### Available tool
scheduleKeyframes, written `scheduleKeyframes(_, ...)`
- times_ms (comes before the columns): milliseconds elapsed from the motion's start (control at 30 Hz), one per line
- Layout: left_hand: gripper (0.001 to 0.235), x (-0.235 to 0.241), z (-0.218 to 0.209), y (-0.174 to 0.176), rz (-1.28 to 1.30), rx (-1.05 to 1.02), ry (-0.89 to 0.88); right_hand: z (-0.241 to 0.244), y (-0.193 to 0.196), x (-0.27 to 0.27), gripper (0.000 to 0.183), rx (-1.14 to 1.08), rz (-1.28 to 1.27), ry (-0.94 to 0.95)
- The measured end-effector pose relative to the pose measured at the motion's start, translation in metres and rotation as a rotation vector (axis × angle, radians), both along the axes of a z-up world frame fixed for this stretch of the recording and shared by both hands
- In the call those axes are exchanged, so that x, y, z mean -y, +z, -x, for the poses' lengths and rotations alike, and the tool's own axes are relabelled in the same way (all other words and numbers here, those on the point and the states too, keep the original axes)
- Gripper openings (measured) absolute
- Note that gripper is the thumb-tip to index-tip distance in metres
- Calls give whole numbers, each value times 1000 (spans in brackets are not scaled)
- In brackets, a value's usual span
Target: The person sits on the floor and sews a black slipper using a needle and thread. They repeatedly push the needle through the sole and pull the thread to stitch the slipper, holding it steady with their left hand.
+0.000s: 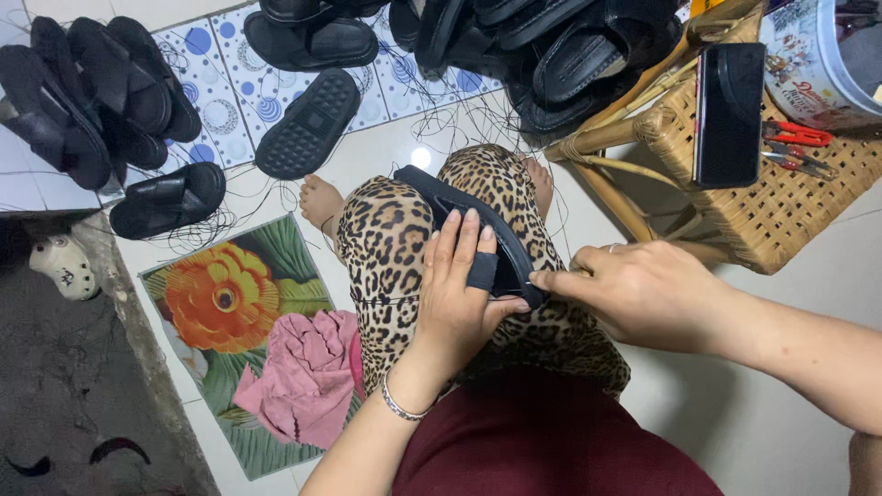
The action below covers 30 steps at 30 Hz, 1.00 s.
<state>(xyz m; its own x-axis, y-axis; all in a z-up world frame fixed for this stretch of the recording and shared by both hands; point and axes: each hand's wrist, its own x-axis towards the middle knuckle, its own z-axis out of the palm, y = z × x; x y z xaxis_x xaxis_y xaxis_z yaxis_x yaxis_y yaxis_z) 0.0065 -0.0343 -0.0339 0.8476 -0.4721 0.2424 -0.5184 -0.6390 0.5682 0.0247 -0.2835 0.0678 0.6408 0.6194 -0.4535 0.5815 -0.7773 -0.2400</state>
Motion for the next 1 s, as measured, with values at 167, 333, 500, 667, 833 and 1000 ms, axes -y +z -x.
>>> scheduleKeyframes(167, 94, 1, -4, 5, 72, 42, 4, -11, -3, -15, 29, 23, -155, 24)
scheduleKeyframes(333, 94, -1, 2, 5, 156, 93, 28, -20, -1, -24, 20, -45, -223, -15)
scheduleKeyframes(500, 26, 6, 23, -2, 206, 562, 219, -20, 7, -17, 25, -3, -468, -103)
scheduleKeyframes(667, 16, 2, 20, 35, 581, 177, 123, -12, 3, -22, 17, 157, -451, -60)
scheduleKeyframes(833, 12, -1, 18, 50, 1227, -751, 11, -11, 2, -23, 20, 48, -453, -160)
scheduleKeyframes(1000, 18, 9, 25, 14, 757, -751, 497, 0, -7, -19, 19, 176, -523, -167)
